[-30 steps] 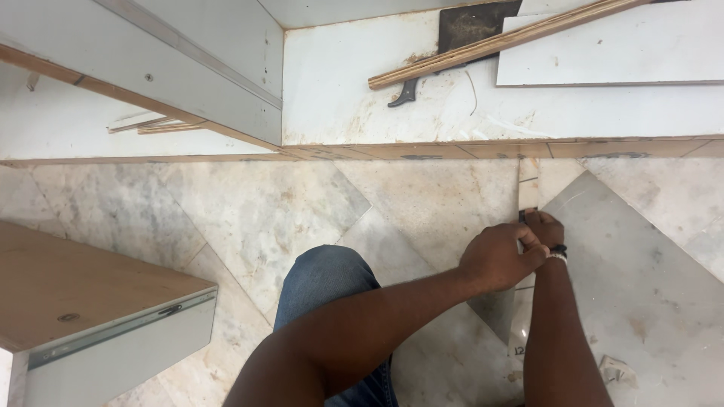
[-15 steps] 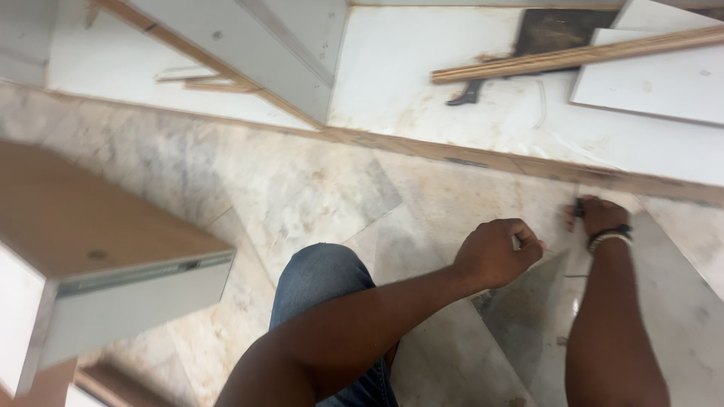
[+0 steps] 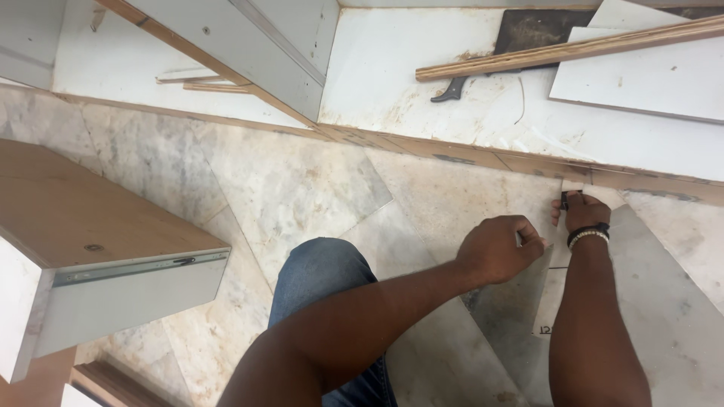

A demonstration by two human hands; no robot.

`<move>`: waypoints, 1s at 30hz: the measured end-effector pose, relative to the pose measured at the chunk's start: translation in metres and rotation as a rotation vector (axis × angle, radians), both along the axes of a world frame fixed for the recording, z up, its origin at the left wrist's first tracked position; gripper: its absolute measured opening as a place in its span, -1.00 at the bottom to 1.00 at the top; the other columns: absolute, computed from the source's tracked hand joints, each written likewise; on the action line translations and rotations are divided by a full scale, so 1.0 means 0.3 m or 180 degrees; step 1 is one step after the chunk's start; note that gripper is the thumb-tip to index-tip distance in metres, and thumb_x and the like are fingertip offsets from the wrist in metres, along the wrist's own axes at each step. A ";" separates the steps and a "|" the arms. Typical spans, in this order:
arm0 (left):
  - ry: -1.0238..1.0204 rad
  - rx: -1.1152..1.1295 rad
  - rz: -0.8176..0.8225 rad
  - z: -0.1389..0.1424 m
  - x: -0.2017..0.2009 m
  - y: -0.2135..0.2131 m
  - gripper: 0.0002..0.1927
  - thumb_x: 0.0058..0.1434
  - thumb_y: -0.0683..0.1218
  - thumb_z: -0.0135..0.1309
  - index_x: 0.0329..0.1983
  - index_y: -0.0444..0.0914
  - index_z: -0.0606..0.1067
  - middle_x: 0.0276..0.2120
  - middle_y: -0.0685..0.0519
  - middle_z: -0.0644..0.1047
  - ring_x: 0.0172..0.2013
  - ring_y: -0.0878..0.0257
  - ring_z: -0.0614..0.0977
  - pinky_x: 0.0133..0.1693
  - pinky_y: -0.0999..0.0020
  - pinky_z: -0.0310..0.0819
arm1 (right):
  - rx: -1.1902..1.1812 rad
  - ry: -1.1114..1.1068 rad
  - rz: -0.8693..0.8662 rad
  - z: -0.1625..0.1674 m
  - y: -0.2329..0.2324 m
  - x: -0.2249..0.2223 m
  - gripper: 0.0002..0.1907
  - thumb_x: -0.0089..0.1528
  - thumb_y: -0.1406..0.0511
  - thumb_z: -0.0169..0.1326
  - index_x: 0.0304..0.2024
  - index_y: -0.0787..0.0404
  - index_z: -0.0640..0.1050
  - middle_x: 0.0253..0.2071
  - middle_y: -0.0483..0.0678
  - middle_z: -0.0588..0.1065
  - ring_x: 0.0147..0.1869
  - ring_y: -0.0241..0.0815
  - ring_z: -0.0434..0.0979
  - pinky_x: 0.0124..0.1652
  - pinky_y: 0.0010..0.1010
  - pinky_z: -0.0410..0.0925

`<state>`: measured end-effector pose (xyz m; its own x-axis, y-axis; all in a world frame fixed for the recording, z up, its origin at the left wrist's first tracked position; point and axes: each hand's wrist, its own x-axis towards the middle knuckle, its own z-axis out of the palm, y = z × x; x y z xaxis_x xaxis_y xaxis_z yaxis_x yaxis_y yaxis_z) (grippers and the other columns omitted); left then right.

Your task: The person kneels on the floor to apply a gold-colored trim strip to the bottom edge of a white cabinet. They then pick up a paintbrush and apply a clear liquid to the edge of a wooden drawer frame.

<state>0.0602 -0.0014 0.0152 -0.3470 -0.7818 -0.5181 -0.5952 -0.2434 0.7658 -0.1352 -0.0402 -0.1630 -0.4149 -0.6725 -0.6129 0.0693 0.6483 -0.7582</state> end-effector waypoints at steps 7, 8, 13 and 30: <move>-0.0002 0.0033 -0.0070 -0.007 -0.048 0.016 -0.65 0.22 0.16 0.10 -0.30 -0.21 0.58 -0.33 0.05 0.67 -0.29 0.17 0.70 -0.16 0.21 0.58 | -0.0044 -0.0027 -0.0014 0.062 0.031 -0.018 -0.74 0.47 0.31 -0.06 -0.09 0.42 0.53 -0.34 0.02 0.57 -0.46 -0.24 0.47 -0.49 -0.37 0.37; 0.0014 0.0017 -0.0081 -0.015 -0.057 0.017 -0.66 0.22 0.15 0.10 -0.30 -0.21 0.58 -0.32 0.05 0.67 -0.28 0.17 0.70 -0.15 0.21 0.58 | -0.0020 -0.0034 -0.0035 0.065 0.041 -0.021 -0.75 0.47 0.31 -0.06 -0.10 0.41 0.54 -0.34 0.02 0.57 -0.46 -0.24 0.46 -0.49 -0.36 0.37; 0.0122 -0.0033 -0.0223 -0.062 -0.128 0.042 -0.68 0.22 0.14 0.11 -0.29 -0.20 0.57 -0.28 0.05 0.67 -0.23 0.17 0.70 -0.12 0.20 0.56 | -0.0042 -0.0066 -0.0054 0.044 0.128 -0.058 -0.76 0.44 0.29 -0.04 -0.11 0.37 0.55 -0.33 -0.02 0.58 -0.45 -0.27 0.48 -0.47 -0.39 0.40; -0.0083 0.0176 -0.1567 -0.222 -0.394 0.209 -0.64 0.25 0.14 0.08 -0.22 -0.25 0.57 -0.26 -0.07 0.68 -0.23 0.04 0.70 -0.19 0.12 0.57 | 0.0006 -0.0372 -0.0522 0.068 0.867 -0.398 -0.73 0.38 0.31 0.02 -0.04 0.42 0.59 -0.22 0.05 0.61 -0.21 -0.20 0.57 -0.22 -0.37 0.39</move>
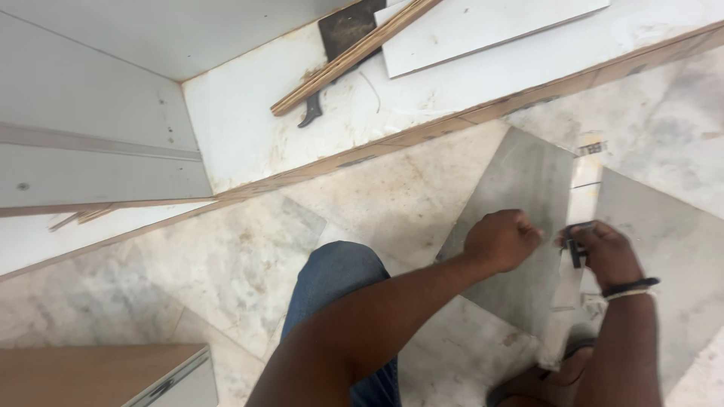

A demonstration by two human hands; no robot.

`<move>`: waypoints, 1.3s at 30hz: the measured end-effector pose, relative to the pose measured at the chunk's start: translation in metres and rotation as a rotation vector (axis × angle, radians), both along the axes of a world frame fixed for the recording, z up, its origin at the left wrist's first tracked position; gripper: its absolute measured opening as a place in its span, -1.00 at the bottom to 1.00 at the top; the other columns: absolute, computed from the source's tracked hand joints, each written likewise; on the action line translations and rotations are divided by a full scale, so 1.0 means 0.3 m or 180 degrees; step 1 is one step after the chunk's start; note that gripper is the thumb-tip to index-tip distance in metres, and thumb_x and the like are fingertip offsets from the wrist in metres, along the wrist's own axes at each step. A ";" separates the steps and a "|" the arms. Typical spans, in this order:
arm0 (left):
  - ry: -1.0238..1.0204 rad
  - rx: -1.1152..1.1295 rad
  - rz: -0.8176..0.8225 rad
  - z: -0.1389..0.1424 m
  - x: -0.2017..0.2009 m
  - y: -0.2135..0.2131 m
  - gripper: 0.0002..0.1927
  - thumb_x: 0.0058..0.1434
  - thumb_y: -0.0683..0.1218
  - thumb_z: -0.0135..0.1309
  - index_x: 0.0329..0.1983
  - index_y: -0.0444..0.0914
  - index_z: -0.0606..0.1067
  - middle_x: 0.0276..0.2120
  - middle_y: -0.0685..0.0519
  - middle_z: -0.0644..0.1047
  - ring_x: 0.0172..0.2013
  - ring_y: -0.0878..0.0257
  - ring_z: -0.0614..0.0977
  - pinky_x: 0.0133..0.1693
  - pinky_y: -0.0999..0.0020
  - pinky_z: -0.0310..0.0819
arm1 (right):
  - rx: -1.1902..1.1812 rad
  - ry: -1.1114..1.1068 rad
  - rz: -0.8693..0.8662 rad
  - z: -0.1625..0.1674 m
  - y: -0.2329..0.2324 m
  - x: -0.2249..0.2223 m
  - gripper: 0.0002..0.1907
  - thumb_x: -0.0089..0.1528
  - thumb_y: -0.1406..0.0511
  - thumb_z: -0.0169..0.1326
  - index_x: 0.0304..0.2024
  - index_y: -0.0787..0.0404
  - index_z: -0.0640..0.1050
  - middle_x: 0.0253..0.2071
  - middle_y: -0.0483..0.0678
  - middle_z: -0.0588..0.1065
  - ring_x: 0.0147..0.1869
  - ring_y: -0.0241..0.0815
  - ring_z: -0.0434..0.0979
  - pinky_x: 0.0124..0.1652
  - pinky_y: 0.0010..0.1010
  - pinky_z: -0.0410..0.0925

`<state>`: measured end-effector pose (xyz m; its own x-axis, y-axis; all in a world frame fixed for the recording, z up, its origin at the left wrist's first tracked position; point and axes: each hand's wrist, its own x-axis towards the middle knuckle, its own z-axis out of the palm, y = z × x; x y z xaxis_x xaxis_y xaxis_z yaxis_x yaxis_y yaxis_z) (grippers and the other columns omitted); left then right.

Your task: The person kneels on the floor to apply a gold-colored trim strip to the bottom edge of a white cabinet. They then pick up a paintbrush and apply a clear liquid to the edge of a wooden drawer frame.

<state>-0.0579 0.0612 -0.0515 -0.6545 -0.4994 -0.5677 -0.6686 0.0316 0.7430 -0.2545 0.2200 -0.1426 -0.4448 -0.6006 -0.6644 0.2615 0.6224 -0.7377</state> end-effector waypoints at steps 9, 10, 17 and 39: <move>-0.1007 -0.0296 -0.1493 -0.278 0.176 0.003 -0.67 0.19 -0.10 0.07 0.00 -0.31 0.56 0.06 -0.21 0.57 0.06 -0.10 0.61 0.06 0.00 0.51 | 0.0744 0.2235 0.2079 0.468 -0.313 -0.347 -0.72 0.30 0.29 0.18 -0.06 0.38 0.49 -0.30 0.09 0.64 -0.25 -0.09 0.67 -0.23 -0.23 0.50; -0.0991 -0.0367 -0.1626 -0.306 0.213 0.000 -0.67 0.17 -0.14 0.08 0.02 -0.29 0.56 0.06 -0.21 0.57 0.06 -0.10 0.61 0.06 0.01 0.52 | 0.0575 0.1914 0.2100 0.485 -0.337 -0.336 -0.78 0.29 0.32 0.11 -0.08 0.35 0.52 -0.31 0.07 0.65 -0.25 -0.11 0.67 -0.23 -0.26 0.50; -0.0946 -0.0642 -0.1966 -0.426 0.466 0.063 -0.67 0.18 -0.19 0.09 0.04 -0.25 0.53 0.10 -0.14 0.46 0.12 -0.07 0.48 0.07 0.06 0.47 | -0.0017 0.0100 0.2389 0.238 -0.527 -0.048 -0.67 0.35 0.17 -0.04 -0.13 0.37 0.45 -0.53 0.09 0.53 -0.50 -0.10 0.51 -0.44 -0.28 0.36; -0.0081 -0.0734 0.1114 -0.149 0.083 -0.234 -0.25 0.33 0.43 -0.28 -0.23 -0.30 0.58 -0.22 -0.18 0.63 -0.11 -0.09 0.63 -0.01 0.00 0.47 | -0.0287 -0.0172 0.1427 0.235 -0.474 0.066 -0.75 0.38 0.23 -0.05 0.03 0.21 0.48 -0.51 -0.05 0.40 -0.59 -0.22 0.34 -0.55 -0.39 0.26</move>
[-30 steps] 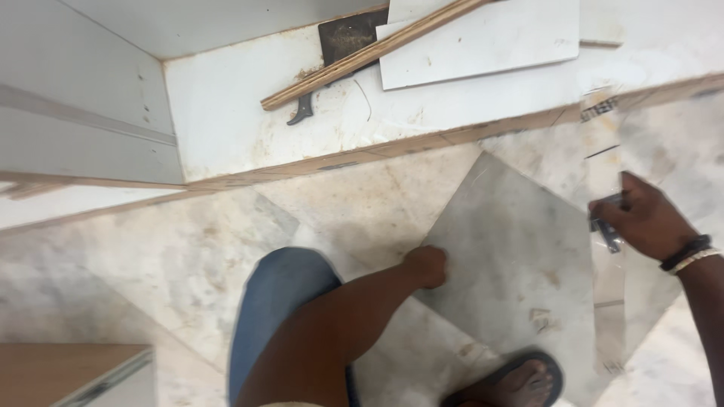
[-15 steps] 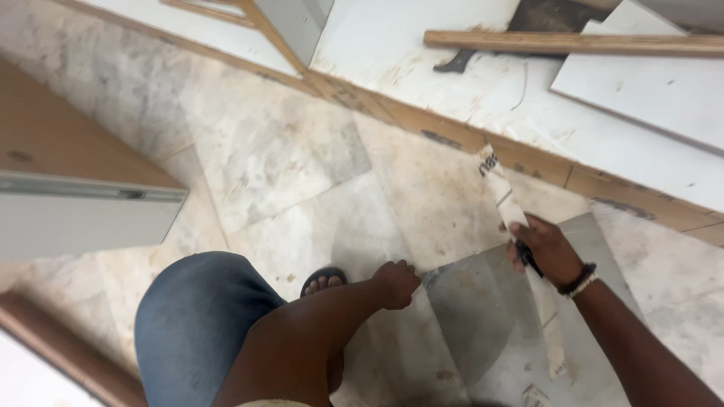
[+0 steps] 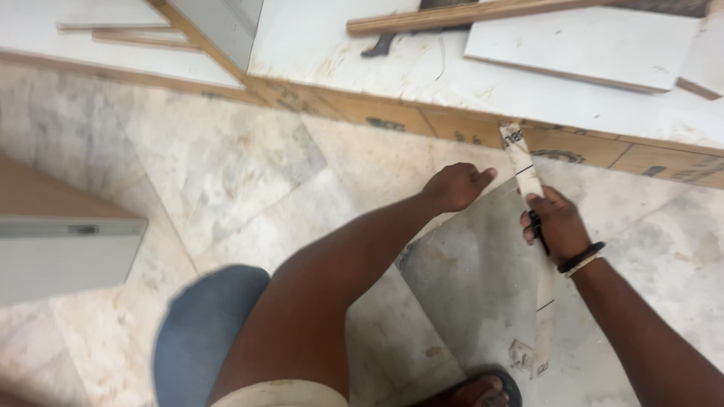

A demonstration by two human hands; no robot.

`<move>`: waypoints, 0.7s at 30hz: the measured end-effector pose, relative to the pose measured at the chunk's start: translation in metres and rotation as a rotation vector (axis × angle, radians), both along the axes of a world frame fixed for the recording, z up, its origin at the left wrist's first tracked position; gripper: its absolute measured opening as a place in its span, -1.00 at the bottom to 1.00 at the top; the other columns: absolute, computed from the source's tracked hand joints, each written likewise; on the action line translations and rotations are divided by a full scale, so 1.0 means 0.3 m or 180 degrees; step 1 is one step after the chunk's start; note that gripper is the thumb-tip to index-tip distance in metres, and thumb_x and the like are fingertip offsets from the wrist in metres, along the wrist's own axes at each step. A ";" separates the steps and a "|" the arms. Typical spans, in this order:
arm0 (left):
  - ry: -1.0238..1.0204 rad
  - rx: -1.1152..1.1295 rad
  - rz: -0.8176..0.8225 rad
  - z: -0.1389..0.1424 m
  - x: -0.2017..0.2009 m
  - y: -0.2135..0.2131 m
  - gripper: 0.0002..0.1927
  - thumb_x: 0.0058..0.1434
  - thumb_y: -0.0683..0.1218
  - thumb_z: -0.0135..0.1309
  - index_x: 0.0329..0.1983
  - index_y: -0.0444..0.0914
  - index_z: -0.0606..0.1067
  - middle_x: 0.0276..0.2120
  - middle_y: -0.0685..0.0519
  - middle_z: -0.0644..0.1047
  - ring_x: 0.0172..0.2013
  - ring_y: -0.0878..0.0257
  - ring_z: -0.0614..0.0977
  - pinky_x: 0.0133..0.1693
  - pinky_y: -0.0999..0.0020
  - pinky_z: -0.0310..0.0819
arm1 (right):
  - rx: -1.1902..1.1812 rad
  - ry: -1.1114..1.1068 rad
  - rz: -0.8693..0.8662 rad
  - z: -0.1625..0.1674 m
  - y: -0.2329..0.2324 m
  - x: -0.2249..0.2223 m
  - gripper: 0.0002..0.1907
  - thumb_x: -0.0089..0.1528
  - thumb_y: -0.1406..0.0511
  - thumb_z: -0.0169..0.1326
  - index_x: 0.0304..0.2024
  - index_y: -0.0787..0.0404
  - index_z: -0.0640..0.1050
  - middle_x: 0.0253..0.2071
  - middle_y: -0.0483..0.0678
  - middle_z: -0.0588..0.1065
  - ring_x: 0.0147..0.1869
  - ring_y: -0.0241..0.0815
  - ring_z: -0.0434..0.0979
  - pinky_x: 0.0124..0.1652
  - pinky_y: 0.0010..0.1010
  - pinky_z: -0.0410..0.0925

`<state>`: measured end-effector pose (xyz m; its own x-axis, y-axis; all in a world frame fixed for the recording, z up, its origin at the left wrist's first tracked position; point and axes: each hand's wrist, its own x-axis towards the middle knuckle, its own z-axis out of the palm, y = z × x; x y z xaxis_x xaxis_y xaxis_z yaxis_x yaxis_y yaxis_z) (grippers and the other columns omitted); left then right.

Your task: The person kneels on the floor to apply a gold-colored trim strip to the bottom edge of a white cabinet. They then pick up a paintbrush and apply a clear liquid to the edge of a wooden drawer frame.

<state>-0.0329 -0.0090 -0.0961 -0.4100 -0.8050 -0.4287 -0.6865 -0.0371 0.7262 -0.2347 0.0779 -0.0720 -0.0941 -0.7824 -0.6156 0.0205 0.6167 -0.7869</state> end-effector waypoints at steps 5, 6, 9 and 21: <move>0.0496 0.0568 0.0010 0.068 -0.083 -0.133 -0.27 0.38 0.34 -0.23 -0.36 -0.35 0.65 -0.36 -0.14 0.69 -0.23 0.03 0.71 -0.06 0.15 0.53 | -0.0056 -0.0536 -0.0438 -0.049 -0.010 0.130 -0.81 0.40 0.26 -0.11 -0.09 0.29 0.35 -0.43 0.03 0.47 -0.50 -0.15 0.45 -0.47 -0.34 0.36; 0.0660 0.0661 0.0196 0.056 -0.079 -0.139 -0.36 0.35 0.30 -0.14 -0.35 -0.34 0.64 -0.37 -0.13 0.69 -0.26 0.04 0.73 -0.10 0.16 0.57 | -0.0051 -0.0515 -0.0438 -0.056 -0.017 0.161 -0.80 0.41 0.26 -0.15 -0.11 0.31 0.33 -0.40 0.06 0.50 -0.47 -0.13 0.49 -0.42 -0.33 0.41; 0.0734 0.0436 0.0474 -0.010 -0.066 -0.137 -0.46 0.32 0.20 0.03 -0.40 -0.38 0.61 -0.44 -0.14 0.65 -0.36 0.04 0.69 -0.19 0.15 0.57 | -0.0042 -0.0561 -0.0303 -0.062 -0.034 0.220 -0.77 0.42 0.27 -0.23 -0.09 0.32 0.36 -0.35 0.09 0.54 -0.40 -0.11 0.55 -0.34 -0.29 0.47; 0.1495 0.0451 0.1354 -0.148 -0.146 -0.242 -0.59 0.31 0.16 0.00 -0.33 -0.27 0.58 -0.55 -0.03 0.61 -0.54 0.16 0.65 -0.35 0.21 0.58 | -0.0406 -0.0196 -0.0110 -0.107 -0.213 0.160 -0.75 0.47 0.26 -0.25 -0.06 0.31 0.40 -0.23 0.14 0.59 -0.34 -0.14 0.61 -0.33 -0.35 0.49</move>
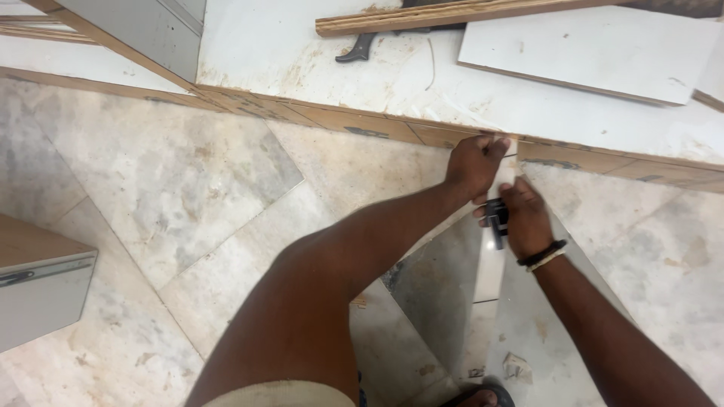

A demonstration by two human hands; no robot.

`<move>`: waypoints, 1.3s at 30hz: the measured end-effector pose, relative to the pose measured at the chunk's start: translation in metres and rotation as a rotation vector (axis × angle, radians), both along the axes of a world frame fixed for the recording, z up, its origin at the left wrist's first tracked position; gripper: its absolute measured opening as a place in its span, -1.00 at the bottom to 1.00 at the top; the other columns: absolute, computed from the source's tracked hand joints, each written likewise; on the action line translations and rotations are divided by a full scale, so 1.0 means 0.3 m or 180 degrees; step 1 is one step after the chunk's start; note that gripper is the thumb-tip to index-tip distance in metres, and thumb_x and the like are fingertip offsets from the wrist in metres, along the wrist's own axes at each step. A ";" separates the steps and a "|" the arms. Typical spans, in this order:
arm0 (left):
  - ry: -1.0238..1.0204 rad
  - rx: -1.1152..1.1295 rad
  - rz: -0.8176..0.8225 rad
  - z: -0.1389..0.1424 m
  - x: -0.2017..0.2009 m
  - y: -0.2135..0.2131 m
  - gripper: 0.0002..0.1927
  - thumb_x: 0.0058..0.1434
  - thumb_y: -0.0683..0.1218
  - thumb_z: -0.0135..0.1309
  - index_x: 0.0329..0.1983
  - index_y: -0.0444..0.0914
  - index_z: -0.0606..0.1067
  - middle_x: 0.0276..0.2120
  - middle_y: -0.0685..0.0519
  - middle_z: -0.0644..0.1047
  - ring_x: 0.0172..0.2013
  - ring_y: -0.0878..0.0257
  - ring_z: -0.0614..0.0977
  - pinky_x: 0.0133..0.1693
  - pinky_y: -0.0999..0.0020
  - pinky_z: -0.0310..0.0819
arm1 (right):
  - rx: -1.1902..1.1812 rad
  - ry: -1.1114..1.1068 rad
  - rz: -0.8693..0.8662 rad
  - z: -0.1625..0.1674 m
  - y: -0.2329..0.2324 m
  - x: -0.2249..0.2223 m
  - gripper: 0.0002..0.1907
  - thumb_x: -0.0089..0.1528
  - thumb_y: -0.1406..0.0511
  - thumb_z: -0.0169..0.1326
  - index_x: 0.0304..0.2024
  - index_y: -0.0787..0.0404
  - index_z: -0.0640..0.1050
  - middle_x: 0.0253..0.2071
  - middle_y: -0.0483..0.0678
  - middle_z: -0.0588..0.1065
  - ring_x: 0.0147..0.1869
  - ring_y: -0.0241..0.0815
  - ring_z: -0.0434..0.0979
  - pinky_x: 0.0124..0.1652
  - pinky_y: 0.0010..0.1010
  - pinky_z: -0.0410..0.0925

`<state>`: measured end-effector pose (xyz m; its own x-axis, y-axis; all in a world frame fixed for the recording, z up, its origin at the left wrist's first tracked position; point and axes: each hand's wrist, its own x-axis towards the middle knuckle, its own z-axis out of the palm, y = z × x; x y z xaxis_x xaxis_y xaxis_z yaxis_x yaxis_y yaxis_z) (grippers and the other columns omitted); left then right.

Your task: The person kneels on the floor to apply a gold-colored trim strip to the bottom edge of a white cabinet. They then pick up a paintbrush and apply a clear liquid to the edge of a wooden drawer frame.

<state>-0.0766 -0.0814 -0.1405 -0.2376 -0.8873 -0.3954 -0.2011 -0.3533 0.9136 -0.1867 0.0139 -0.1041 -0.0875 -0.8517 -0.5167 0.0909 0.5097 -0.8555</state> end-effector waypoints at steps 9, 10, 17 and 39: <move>0.0090 0.0391 -0.0619 -0.064 0.019 0.004 -0.38 0.27 0.32 0.01 -0.28 -0.36 0.57 -0.46 -0.05 0.63 -0.41 0.18 0.68 -0.27 0.24 0.59 | 0.0308 0.0545 0.0059 0.012 -0.136 -0.069 -0.57 0.50 0.19 -0.38 0.00 0.37 0.45 -0.22 0.12 0.57 -0.32 -0.14 0.62 -0.36 -0.34 0.47; 0.0138 0.0413 -0.0608 -0.070 0.026 0.005 -0.36 0.27 0.34 -0.01 -0.29 -0.37 0.59 -0.44 -0.04 0.65 -0.36 0.19 0.68 -0.22 0.26 0.57 | 0.0429 0.0708 0.0068 0.007 -0.141 -0.078 -0.52 0.50 0.17 -0.43 0.00 0.40 0.45 -0.23 0.14 0.58 -0.31 -0.11 0.62 -0.35 -0.32 0.46; 0.0074 0.0268 -0.0138 -0.076 0.083 -0.024 -0.41 0.29 0.32 0.04 -0.24 -0.33 0.59 -0.33 -0.01 0.65 -0.25 0.24 0.65 -0.13 0.29 0.57 | 0.0046 -0.0075 -0.0455 -0.066 -0.147 -0.136 -0.56 0.52 0.15 -0.25 0.12 0.38 0.48 -0.07 0.03 0.57 -0.09 -0.19 0.56 -0.11 -0.38 0.42; 0.0494 0.1011 0.1049 0.019 0.013 -0.004 -0.75 0.24 -0.04 0.19 -0.29 -0.36 0.61 -0.40 0.03 0.64 -0.37 0.35 0.59 -0.26 0.41 0.52 | -0.0160 -0.0253 -0.2012 -0.162 -0.202 -0.086 -0.90 0.36 0.35 0.07 -0.23 0.27 0.53 -0.36 -0.10 0.54 -0.39 -0.35 0.46 -0.35 -0.55 0.38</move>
